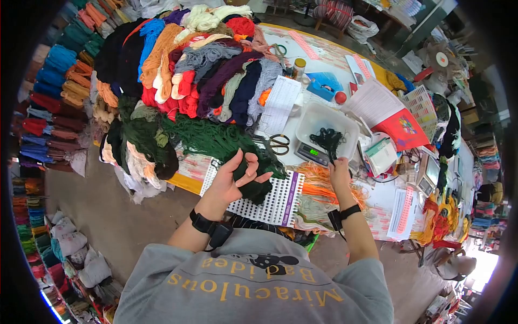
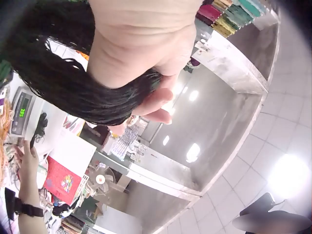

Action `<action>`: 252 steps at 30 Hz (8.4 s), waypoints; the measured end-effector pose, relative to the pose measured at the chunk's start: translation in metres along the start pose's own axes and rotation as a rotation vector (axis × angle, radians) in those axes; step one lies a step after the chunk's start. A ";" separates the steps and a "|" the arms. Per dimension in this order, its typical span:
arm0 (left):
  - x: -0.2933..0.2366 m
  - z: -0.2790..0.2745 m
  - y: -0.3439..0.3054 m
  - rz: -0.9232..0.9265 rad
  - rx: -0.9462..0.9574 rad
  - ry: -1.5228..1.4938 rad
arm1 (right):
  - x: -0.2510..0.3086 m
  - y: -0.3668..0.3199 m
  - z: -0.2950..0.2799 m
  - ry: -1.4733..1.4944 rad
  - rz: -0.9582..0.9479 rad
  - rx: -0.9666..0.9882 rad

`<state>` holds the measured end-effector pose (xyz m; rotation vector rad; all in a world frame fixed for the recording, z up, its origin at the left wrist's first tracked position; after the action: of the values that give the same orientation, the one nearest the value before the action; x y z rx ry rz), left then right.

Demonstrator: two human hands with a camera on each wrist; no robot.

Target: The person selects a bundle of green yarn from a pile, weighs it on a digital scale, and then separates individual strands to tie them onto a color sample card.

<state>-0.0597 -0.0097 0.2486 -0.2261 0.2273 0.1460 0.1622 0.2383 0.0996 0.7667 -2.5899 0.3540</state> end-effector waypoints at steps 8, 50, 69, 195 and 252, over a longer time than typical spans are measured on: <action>0.049 0.033 0.006 -0.145 0.171 -0.135 | 0.185 -0.088 -0.110 0.599 -0.176 0.483; 0.099 0.065 -0.015 0.032 0.050 0.427 | 0.165 -0.156 -0.121 1.424 -0.012 0.451; 0.092 0.061 -0.014 -0.179 0.109 0.497 | 0.163 -0.168 -0.109 1.601 0.094 0.906; 0.033 -0.010 0.006 -0.021 -0.181 0.367 | 0.182 -0.118 -0.019 1.625 0.020 0.832; 0.080 0.061 -0.021 0.091 0.156 0.754 | 0.215 -0.152 -0.116 0.658 -0.503 0.089</action>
<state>0.0337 -0.0056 0.2918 -0.1065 0.9957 0.1277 0.1203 0.0561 0.3187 1.0789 -1.7166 0.4677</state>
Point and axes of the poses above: each hand's wrist, its own y-axis towards the middle knuckle, its own z-axis out of the palm, x = y × z, the point moved 6 cm from there along y, towards the middle knuckle, and after that the axes turned 4 degrees about x, right-handed, at the moved point
